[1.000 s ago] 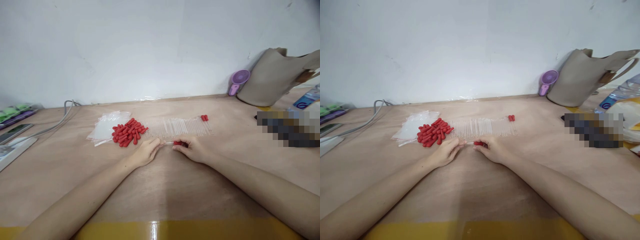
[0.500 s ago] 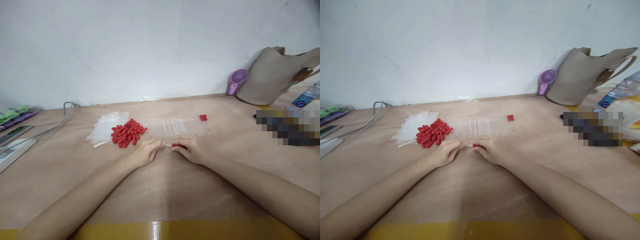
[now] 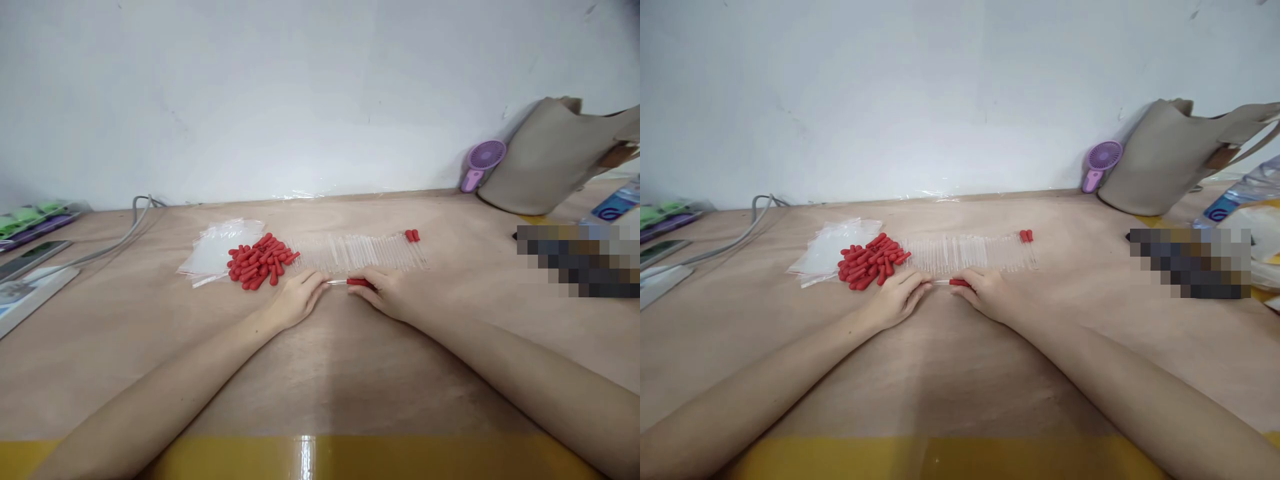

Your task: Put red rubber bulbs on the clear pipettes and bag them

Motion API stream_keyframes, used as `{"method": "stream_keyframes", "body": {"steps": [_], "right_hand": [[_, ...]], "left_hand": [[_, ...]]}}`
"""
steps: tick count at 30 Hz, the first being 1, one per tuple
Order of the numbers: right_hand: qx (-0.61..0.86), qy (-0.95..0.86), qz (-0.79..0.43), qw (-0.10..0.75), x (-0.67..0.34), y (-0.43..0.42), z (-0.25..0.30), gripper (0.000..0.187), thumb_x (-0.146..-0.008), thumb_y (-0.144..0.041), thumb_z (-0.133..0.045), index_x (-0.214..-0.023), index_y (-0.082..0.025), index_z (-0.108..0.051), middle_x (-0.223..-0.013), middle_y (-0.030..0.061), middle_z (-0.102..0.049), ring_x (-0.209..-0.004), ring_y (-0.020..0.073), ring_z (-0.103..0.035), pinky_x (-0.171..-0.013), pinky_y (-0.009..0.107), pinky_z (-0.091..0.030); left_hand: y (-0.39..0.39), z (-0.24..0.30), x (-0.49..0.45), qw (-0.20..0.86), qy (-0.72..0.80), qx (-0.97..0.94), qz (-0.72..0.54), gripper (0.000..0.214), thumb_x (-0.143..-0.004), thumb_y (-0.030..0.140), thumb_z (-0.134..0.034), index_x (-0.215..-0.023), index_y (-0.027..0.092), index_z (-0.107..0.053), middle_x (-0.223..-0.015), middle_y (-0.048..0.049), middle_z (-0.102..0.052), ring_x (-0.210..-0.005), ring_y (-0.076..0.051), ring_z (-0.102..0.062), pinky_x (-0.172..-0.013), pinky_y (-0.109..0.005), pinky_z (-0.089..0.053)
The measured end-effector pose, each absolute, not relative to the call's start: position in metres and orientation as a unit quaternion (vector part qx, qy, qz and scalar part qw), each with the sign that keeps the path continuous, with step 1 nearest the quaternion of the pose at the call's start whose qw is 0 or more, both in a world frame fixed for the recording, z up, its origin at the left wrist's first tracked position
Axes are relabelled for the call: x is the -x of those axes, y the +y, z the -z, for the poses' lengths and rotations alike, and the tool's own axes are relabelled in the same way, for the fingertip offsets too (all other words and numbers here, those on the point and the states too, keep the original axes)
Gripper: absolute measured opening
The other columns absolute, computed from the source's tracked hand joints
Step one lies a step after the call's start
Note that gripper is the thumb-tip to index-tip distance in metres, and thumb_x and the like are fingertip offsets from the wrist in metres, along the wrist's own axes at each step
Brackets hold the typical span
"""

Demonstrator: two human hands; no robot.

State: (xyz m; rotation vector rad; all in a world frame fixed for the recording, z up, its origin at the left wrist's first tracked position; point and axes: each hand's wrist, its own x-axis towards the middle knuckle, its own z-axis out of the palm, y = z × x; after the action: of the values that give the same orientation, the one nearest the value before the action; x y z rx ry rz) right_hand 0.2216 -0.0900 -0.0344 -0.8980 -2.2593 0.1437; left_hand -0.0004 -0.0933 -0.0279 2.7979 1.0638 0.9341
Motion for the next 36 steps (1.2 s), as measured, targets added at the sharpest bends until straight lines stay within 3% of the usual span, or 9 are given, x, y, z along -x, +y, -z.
{"method": "stream_keyframes", "body": {"steps": [10,26,32,36], "right_hand": [[0.298,-0.878,-0.096,0.362,-0.224,-0.089,0.035,0.012,-0.084,-0.021,-0.049,-0.089,-0.020,-0.060,-0.079,0.0022,-0.064,-0.070,0.0125,-0.058,-0.063,0.025,-0.046],[0.280,-0.883,-0.106,0.362,-0.219,-0.085,0.033,0.012,-0.085,-0.024,-0.048,-0.087,-0.019,-0.060,-0.076,0.0036,-0.063,-0.070,0.0131,-0.058,-0.063,0.026,-0.047],[0.350,-0.777,-0.272,0.447,-0.213,-0.084,0.030,0.024,-0.076,-0.034,-0.062,-0.094,-0.020,-0.056,-0.079,0.0024,-0.065,-0.072,0.0140,-0.061,-0.068,0.029,-0.049],[0.368,-0.658,-0.391,0.528,-0.216,-0.073,0.017,0.033,-0.068,-0.045,-0.067,-0.085,-0.021,-0.052,-0.074,0.0003,-0.061,-0.066,0.0126,-0.059,-0.062,0.028,-0.050]], "left_hand": [[-0.094,0.026,0.000,0.062,0.347,-0.881,-0.316,0.023,-0.090,0.025,-0.042,-0.084,0.013,-0.061,-0.073,-0.0044,-0.060,-0.066,-0.013,-0.055,-0.061,-0.024,-0.044],[-0.097,0.027,-0.006,0.060,0.345,-0.880,-0.320,0.025,-0.090,0.026,-0.041,-0.085,0.014,-0.062,-0.067,-0.0027,-0.056,-0.060,-0.012,-0.051,-0.057,-0.023,-0.042],[-0.095,0.022,-0.006,0.087,0.357,-0.873,-0.320,0.025,-0.090,0.028,-0.040,-0.090,0.014,-0.061,-0.072,-0.0030,-0.059,-0.063,-0.012,-0.052,-0.061,-0.025,-0.043],[-0.096,0.022,-0.001,0.096,0.365,-0.866,-0.328,0.032,-0.091,0.032,-0.036,-0.113,0.016,-0.052,-0.095,-0.0068,-0.061,-0.085,-0.017,-0.056,-0.076,-0.030,-0.045]]}}
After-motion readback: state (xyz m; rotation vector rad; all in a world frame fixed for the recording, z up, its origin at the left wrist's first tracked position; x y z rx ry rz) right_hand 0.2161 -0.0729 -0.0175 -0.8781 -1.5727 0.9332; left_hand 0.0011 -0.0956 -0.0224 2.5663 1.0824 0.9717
